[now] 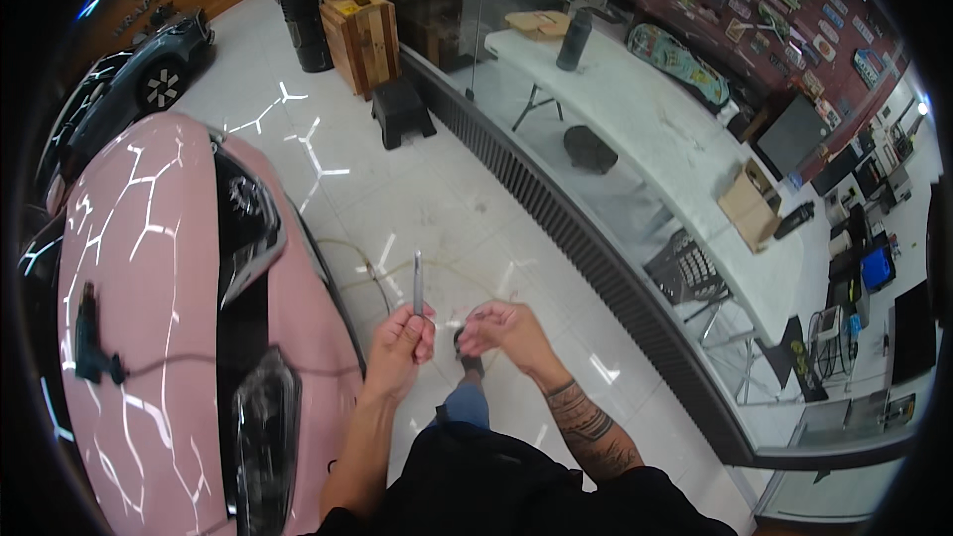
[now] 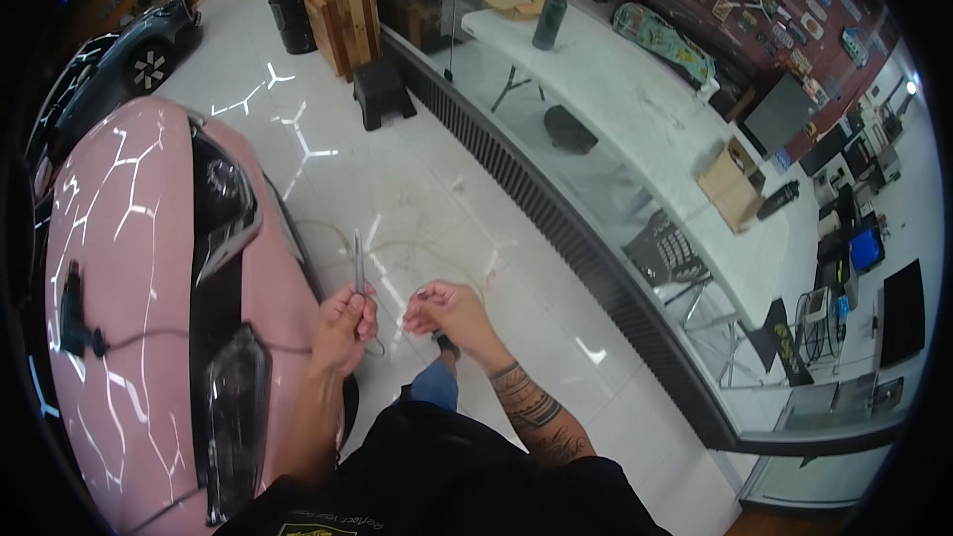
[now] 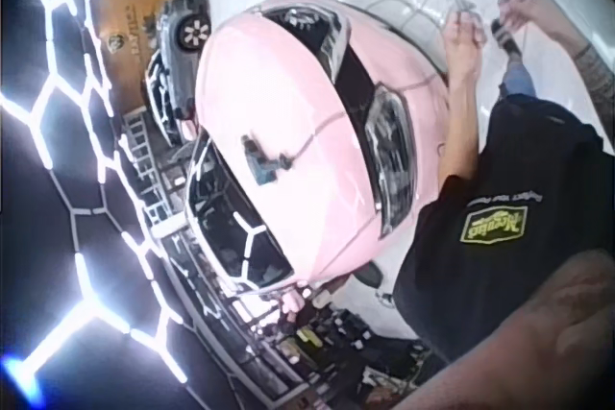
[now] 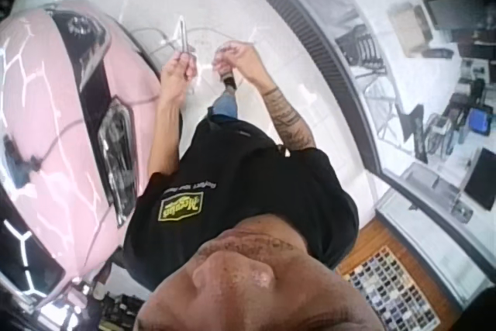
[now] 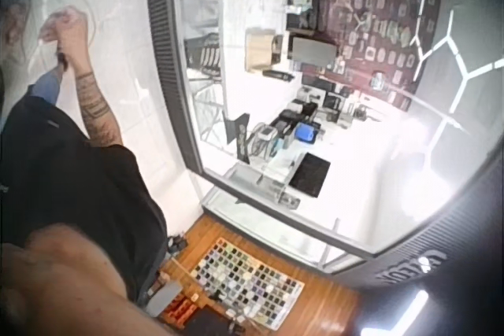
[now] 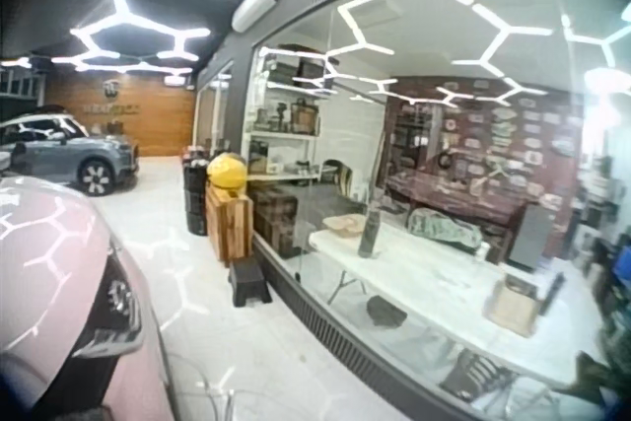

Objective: The person applies a pink vinyl wrap to the hood of a car. They use a heat gun to warm the material and a squeegee to smooth it out, working around the headlights and windshield. The person also uses a knife to trim the excess wrap along the edges of the hood and windshield.

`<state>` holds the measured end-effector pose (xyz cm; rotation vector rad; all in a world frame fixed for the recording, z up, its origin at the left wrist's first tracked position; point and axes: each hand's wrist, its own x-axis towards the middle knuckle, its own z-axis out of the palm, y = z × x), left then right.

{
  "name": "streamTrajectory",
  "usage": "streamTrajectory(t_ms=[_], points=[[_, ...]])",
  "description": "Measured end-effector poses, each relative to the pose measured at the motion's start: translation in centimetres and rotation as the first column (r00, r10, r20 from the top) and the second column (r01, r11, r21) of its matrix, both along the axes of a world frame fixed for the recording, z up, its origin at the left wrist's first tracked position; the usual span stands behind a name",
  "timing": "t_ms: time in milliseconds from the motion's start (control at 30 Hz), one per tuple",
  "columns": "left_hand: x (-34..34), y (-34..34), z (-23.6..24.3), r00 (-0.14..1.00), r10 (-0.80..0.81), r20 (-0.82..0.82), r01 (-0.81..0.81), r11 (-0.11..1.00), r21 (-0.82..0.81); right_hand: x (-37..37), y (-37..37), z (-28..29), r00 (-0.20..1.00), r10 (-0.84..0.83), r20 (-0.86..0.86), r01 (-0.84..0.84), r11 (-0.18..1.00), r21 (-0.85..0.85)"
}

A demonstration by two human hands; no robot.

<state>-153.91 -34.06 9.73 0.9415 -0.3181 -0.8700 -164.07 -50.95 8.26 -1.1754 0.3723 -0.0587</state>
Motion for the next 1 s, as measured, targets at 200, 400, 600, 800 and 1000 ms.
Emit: streamTrajectory(t_ms=[200,400,600,800,1000], points=[[13.7,-13.1,1.8,0.994,0.040,0.103,-0.040,0.999,-0.003,20.4,-12.8,7.5,0.951,-0.194,0.240,0.154,0.972,0.175],[29.3,-21.6,4.2,0.917,0.150,0.368,-0.210,0.970,0.126,38.7,-18.2,9.8,0.916,-0.202,0.346,0.031,0.897,0.441],[48.0,-28.9,3.0,0.668,0.336,0.664,-0.614,0.753,0.237,58.8,-23.3,8.7,0.920,-0.089,0.380,-0.111,0.874,0.474],[66.9,-31.3,2.2,0.510,0.492,0.705,-0.841,0.456,0.291,81.5,-24.6,7.4,0.945,0.161,0.283,-0.292,0.803,0.520],[83.2,-27.9,1.7,0.452,0.593,0.666,-0.883,0.191,0.429,100.7,-19.3,5.0,0.906,0.367,0.210,-0.422,0.741,0.523]])
